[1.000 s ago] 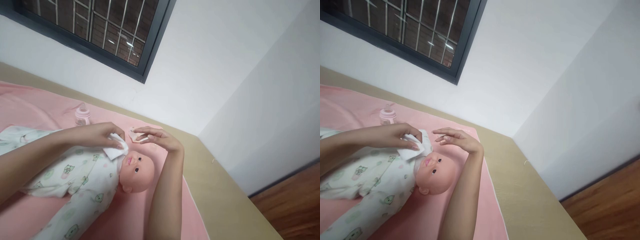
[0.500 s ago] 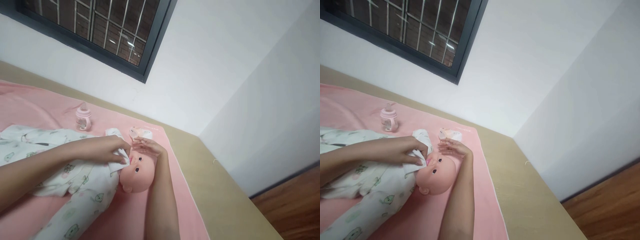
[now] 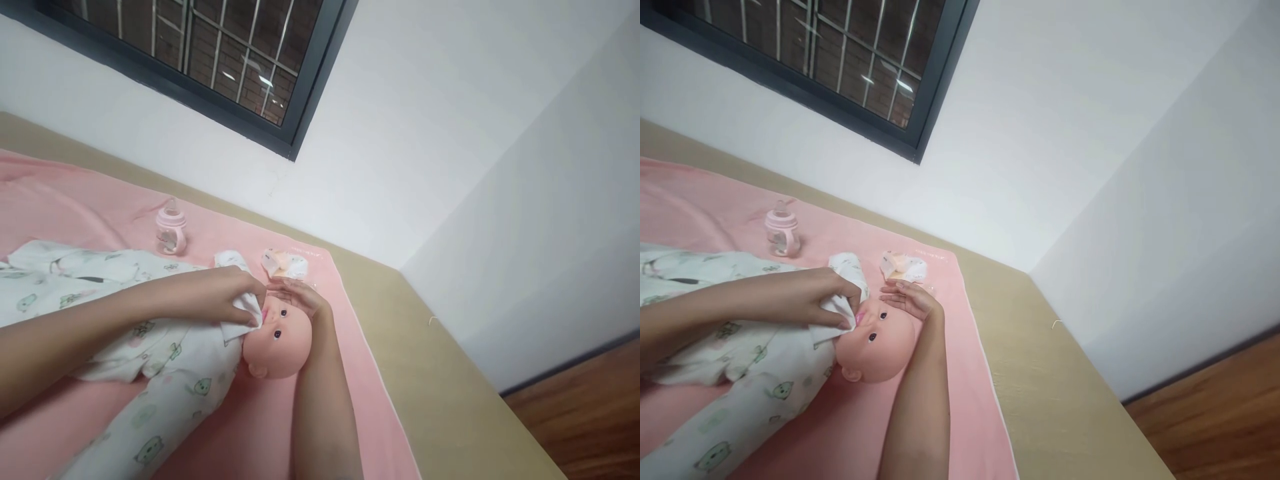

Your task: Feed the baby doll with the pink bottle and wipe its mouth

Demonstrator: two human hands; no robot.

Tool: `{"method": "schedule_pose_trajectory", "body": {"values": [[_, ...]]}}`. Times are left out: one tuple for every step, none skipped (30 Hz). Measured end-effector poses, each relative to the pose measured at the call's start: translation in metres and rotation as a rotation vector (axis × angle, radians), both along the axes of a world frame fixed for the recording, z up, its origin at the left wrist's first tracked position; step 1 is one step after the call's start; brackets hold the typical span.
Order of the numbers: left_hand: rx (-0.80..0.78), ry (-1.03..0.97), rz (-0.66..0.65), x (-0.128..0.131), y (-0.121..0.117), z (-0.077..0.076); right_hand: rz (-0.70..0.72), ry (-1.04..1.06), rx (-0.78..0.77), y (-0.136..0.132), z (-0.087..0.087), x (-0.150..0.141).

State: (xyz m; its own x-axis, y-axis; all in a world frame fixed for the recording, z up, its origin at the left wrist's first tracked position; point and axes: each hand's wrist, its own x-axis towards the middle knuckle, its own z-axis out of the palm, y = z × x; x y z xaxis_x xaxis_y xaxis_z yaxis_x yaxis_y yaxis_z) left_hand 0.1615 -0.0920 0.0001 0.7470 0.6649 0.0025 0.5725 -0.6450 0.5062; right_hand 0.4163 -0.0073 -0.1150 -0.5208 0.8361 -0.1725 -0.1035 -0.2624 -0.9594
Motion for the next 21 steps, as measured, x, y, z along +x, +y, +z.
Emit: {"method": "schedule_pose_trajectory", "body": {"values": [[0.013, 0.000, 0.009, 0.001, -0.001, 0.000, -0.011, 0.008, -0.009, 0.001, -0.002, 0.000], [0.025, 0.002, 0.016, 0.001, -0.002, 0.001, -0.019, 0.018, -0.017, 0.001, -0.003, 0.000], [0.033, 0.003, 0.021, 0.001, -0.003, 0.001, -0.024, 0.028, -0.026, 0.001, -0.003, 0.000], [0.038, 0.001, 0.019, 0.001, -0.003, 0.001, -0.029, 0.038, -0.036, 0.001, -0.003, 0.000], [0.038, -0.005, 0.014, 0.001, -0.003, 0.001, -0.036, 0.044, -0.045, 0.000, -0.003, -0.001], [0.037, -0.013, 0.006, 0.000, -0.003, 0.001, -0.047, 0.046, -0.053, 0.000, -0.002, -0.001], [0.039, -0.024, -0.001, 0.000, -0.002, 0.000, -0.056, 0.045, -0.056, -0.001, -0.001, -0.002], [0.043, -0.035, -0.008, -0.001, 0.000, -0.001, -0.062, 0.044, -0.053, -0.001, 0.000, -0.002], [0.046, -0.046, -0.015, -0.001, 0.001, -0.002, -0.067, 0.044, -0.047, -0.001, 0.000, -0.002], [0.050, -0.056, -0.019, -0.001, 0.003, -0.003, -0.066, 0.044, -0.038, -0.001, 0.000, -0.002], [0.051, -0.063, -0.020, -0.001, 0.004, -0.004, -0.064, 0.049, -0.028, 0.000, 0.000, -0.002], [0.046, -0.068, -0.019, -0.001, 0.005, -0.005, -0.060, 0.054, -0.020, 0.000, 0.000, -0.001], [0.036, -0.069, -0.015, -0.001, 0.006, -0.006, -0.057, 0.060, -0.015, 0.001, -0.001, -0.001], [0.024, -0.068, -0.012, -0.001, 0.007, -0.007, -0.054, 0.065, -0.015, 0.002, -0.003, -0.001], [0.018, -0.066, -0.009, -0.001, 0.008, -0.007, -0.050, 0.070, -0.019, 0.003, -0.004, 0.000], [0.021, -0.066, -0.006, 0.000, 0.008, -0.007, -0.047, 0.075, -0.023, 0.004, -0.005, 0.000], [0.035, -0.070, -0.004, 0.000, 0.008, -0.007, -0.048, 0.077, -0.027, 0.004, -0.007, 0.000], [0.059, -0.078, -0.003, 0.000, 0.009, -0.006, -0.051, 0.077, -0.030, 0.005, -0.008, 0.000], [0.089, -0.088, 0.000, 0.001, 0.009, -0.005, -0.057, 0.077, -0.031, 0.005, -0.008, 0.000], [0.119, -0.096, 0.003, 0.001, 0.009, -0.004, -0.064, 0.076, -0.030, 0.005, -0.009, 0.000], [0.145, -0.100, 0.006, 0.001, 0.008, -0.003, -0.071, 0.075, -0.027, 0.005, -0.009, 0.000]]}}
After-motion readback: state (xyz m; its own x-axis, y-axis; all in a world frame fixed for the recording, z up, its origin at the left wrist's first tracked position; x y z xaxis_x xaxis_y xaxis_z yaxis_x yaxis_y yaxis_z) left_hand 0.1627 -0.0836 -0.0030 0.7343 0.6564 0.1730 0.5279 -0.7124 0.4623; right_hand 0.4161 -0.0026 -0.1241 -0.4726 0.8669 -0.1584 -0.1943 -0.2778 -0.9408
